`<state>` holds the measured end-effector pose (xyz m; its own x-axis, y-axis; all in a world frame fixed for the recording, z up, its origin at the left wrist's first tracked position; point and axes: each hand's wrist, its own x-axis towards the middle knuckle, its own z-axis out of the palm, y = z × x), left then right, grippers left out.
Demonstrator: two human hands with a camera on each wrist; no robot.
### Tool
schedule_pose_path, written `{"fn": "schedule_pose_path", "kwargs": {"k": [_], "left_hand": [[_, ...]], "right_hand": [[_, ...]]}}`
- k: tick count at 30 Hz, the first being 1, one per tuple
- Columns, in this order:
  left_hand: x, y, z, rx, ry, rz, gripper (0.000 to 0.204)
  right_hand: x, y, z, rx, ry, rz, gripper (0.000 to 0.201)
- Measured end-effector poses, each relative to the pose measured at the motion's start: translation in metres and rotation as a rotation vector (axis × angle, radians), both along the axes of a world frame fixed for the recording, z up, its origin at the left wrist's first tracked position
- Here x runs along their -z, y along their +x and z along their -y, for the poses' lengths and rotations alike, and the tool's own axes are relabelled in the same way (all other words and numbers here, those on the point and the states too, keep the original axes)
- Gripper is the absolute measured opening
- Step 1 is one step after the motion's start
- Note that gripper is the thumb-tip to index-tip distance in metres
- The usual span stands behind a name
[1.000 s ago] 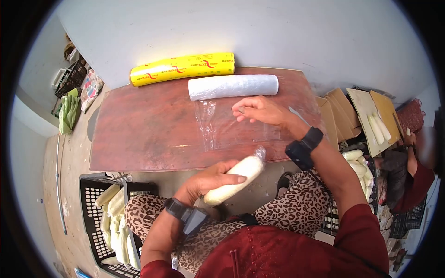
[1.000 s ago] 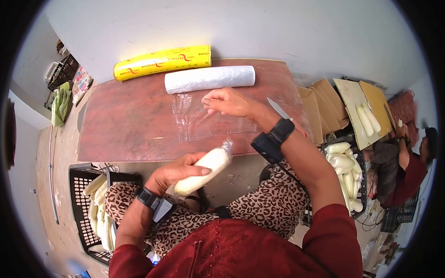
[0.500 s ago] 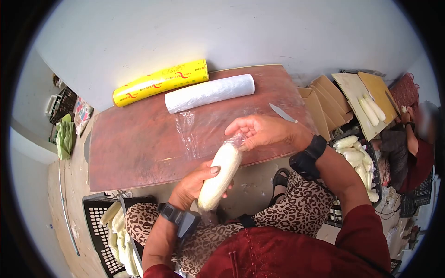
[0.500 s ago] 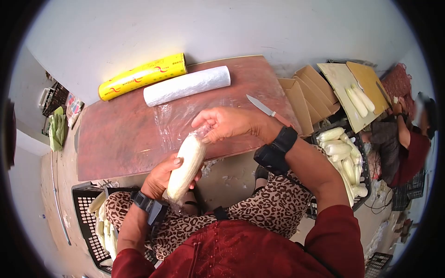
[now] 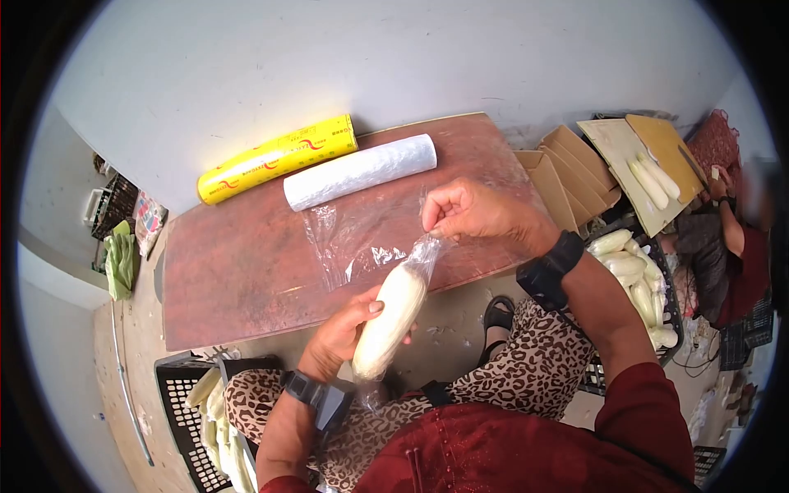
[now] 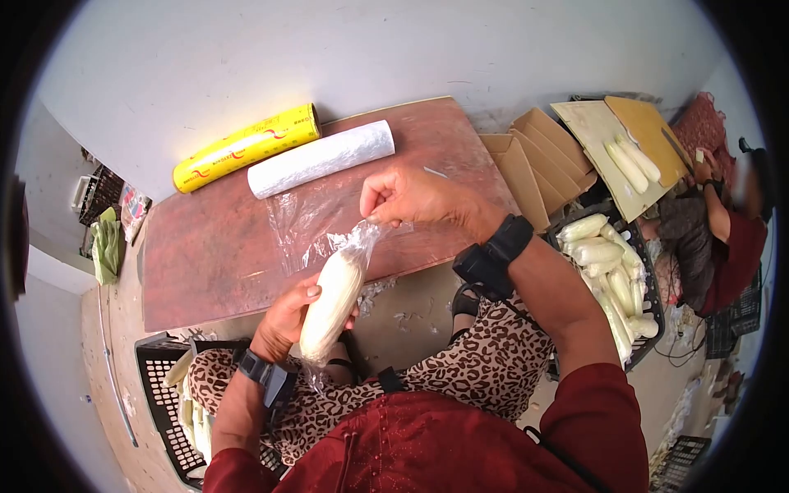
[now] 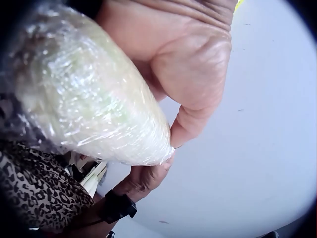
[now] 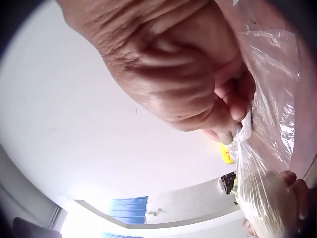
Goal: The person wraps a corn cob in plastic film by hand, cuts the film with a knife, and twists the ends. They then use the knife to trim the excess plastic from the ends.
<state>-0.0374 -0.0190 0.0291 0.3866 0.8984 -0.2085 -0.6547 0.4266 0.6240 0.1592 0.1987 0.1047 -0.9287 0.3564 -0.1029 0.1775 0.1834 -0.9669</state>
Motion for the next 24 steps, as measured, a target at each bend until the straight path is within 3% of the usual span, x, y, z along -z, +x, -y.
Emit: {"fn": "schedule_pose_path", "kwargs": {"k": [4, 8, 11, 14, 18, 24], "left_hand": [[-0.009, 0.004, 0.013, -0.058, 0.000, -0.007, 0.057], [-0.015, 0.005, 0.018, -0.114, 0.029, -0.054, 0.062], [-0.016, 0.007, 0.023, -0.132, 0.039, -0.098, 0.067], [-0.018, 0.010, 0.026, -0.112, 0.019, -0.152, 0.069], [-0.018, 0.011, 0.023, -0.056, -0.006, -0.200, 0.070], [-0.017, 0.018, 0.016, -0.048, -0.024, -0.174, 0.075]], "right_hand": [[-0.003, 0.012, -0.016, 0.173, -0.004, -0.107, 0.004], [-0.018, 0.019, -0.003, 0.067, -0.109, 0.029, 0.025], [-0.009, 0.016, 0.012, -0.143, -0.071, -0.020, 0.050], [-0.009, 0.013, 0.030, -0.166, -0.163, -0.007, 0.067], [-0.009, 0.012, 0.046, -0.120, -0.226, -0.066, 0.065], [0.008, 0.009, 0.048, -0.091, -0.085, -0.067, 0.056]]}}
